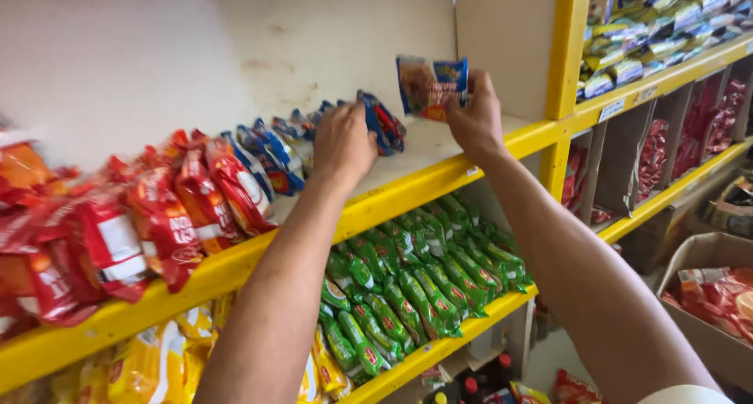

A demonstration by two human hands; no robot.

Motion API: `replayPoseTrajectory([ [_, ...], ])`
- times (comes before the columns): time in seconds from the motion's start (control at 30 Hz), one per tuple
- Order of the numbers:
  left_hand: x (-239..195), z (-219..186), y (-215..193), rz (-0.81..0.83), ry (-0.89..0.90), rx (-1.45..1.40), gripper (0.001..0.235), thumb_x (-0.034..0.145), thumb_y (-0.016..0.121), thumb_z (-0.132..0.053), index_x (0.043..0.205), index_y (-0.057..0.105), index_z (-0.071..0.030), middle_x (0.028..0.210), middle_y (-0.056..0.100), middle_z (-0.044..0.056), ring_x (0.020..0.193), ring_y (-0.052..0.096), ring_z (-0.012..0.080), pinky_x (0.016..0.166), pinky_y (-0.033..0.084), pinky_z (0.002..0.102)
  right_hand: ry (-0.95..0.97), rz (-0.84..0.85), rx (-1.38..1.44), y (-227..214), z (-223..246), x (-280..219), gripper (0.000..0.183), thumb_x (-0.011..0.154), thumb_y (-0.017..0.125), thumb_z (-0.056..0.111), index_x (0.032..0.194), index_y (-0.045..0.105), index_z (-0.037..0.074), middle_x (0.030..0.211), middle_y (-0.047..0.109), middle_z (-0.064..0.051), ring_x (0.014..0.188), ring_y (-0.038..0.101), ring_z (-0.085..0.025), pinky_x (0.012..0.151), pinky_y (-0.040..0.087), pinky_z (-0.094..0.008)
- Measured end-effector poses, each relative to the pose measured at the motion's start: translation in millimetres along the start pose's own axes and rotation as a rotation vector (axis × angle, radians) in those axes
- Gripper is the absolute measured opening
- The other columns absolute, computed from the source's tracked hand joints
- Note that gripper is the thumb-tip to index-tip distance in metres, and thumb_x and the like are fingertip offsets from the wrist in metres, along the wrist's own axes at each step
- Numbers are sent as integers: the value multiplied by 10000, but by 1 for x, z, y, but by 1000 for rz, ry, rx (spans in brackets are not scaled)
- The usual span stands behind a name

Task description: The recorder sorts through a pile of instant noodle packets on the floor and places them onto a storage shelf.

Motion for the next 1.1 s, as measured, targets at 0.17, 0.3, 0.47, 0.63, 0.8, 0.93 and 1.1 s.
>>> replayPoseTrajectory([
  [0.17,25,-8,8,11,-70,63,490,811,802,-227,1254,652,-81,1353,602,112,1285,509,334,1094,344,569,-8,69,-15,7,-14,10,377,915,683,32,1262,533,31,1134,669,-100,1039,642,-185,923,536,-343],
  [0.3,37,-7,33,112,-59,153,495,827,792,-237,1290,647,-143,1308,629,82,1282,506,322,1134,270,650,162,187,192,21,-29,18,406,901,720,80,1235,492,50,1169,636,-69,1087,631,-153,956,554,-316],
  [0.47,38,4,34,-49,-54,31,250,844,771,-214,1091,764,-172,1119,729,87,1129,624,325,1053,359,593,35,230,-37,40,-29,20,462,867,794,133,1213,501,42,1099,697,-128,1013,676,-234,879,545,-379],
  [0.63,44,17,33,-129,-101,-49,130,837,771,-248,927,821,-168,874,753,133,920,695,351,927,440,487,-128,295,-243,63,3,18,479,795,864,233,1135,584,47,999,721,-193,921,686,-365,751,538,-461],
  [0.8,43,22,39,-132,-117,-38,175,868,733,-190,1004,837,-223,915,764,142,930,707,336,977,424,453,-134,390,-307,68,-4,15,209,916,739,168,1104,743,77,988,748,-190,905,705,-379,786,551,-450],
  [0.93,41,20,37,-149,-83,-76,198,865,729,-170,1022,836,-226,931,768,127,941,712,320,985,413,446,-95,409,-279,69,-13,16,211,910,687,101,1112,742,78,999,743,-190,931,710,-373,804,561,-440],
  [1.1,39,12,27,-163,-94,-119,155,876,770,-232,1018,828,-216,990,776,93,964,706,287,1004,399,454,-93,455,-295,75,-18,17,264,877,675,79,1137,724,74,1031,743,-190,988,715,-367,833,565,-435],
])
Point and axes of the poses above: each hand's wrist, its own x-axis towards the middle knuckle, its own y-axis out of the palm, z = x × y, the point moved 7 cm from there along x, towards the middle knuckle
